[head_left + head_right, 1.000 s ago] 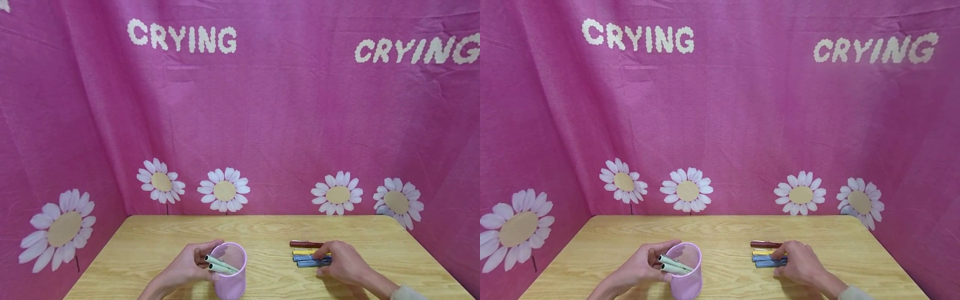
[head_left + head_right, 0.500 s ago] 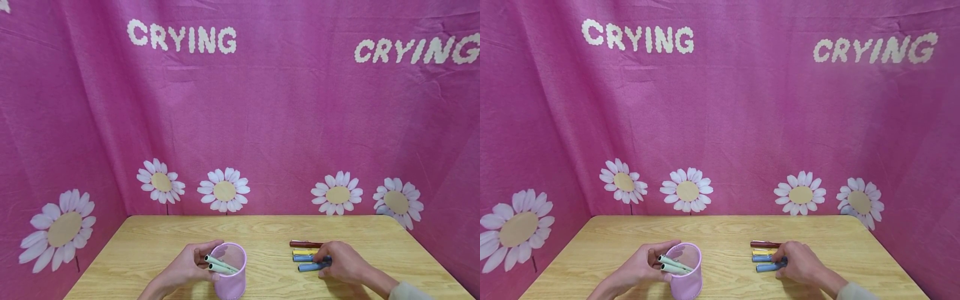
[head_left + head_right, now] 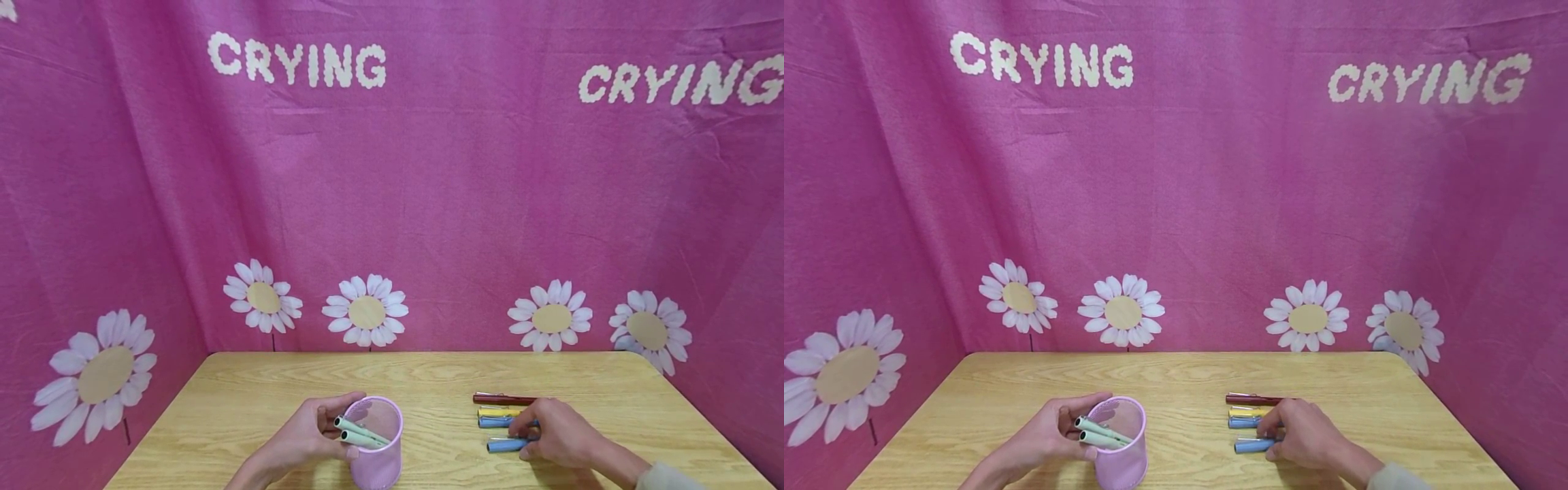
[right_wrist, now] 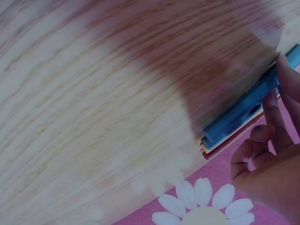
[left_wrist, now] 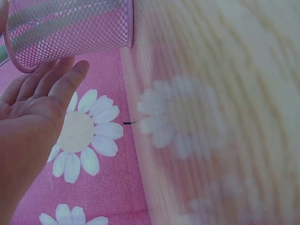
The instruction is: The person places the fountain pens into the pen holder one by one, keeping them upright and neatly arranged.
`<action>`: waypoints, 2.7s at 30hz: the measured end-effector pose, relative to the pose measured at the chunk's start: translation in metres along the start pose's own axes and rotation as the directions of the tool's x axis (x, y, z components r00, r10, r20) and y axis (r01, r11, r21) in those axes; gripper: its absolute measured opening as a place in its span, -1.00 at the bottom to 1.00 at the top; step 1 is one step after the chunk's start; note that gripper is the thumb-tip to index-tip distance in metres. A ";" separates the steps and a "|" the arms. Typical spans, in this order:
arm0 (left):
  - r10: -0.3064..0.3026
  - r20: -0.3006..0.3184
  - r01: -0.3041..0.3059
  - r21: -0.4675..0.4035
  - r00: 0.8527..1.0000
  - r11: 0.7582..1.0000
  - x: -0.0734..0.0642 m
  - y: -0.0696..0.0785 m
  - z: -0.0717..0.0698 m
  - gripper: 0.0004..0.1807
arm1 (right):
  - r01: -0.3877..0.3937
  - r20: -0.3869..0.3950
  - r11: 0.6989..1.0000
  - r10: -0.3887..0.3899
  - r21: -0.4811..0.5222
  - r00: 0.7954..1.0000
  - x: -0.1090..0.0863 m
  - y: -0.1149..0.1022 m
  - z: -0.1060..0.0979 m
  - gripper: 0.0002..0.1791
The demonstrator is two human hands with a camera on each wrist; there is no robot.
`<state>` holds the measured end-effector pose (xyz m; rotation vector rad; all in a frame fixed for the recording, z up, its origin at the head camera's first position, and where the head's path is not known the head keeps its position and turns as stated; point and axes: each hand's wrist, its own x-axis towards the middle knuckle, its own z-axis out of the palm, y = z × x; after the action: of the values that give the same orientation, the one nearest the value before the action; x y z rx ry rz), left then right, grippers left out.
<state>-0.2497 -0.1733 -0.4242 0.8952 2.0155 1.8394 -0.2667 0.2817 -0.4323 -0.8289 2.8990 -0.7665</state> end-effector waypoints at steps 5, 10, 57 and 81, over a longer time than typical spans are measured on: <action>-0.008 0.000 0.008 0.010 1.000 1.000 0.000 0.000 -0.001 -0.11 | -0.023 0.004 1.000 0.023 0.008 1.000 -0.001 0.000 0.001 -0.80; 0.000 0.006 0.000 0.011 1.000 1.000 0.001 -0.001 -0.002 -0.11 | -0.073 0.017 0.997 0.073 0.018 0.997 -0.002 -0.003 0.003 -0.80; 0.001 0.005 -0.001 0.028 1.000 1.000 0.001 0.000 -0.002 -0.09 | -0.168 0.125 0.968 0.147 0.187 0.981 -0.011 -0.012 0.003 -0.83; -0.026 -0.006 0.026 0.014 1.000 1.000 0.001 0.001 -0.001 -0.09 | -0.143 0.117 0.978 0.126 0.153 0.985 -0.012 -0.013 0.003 -0.82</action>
<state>-0.2504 -0.1736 -0.4227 0.8644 2.0363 1.8183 -0.2499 0.2770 -0.4301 -0.6299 2.7224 -0.8983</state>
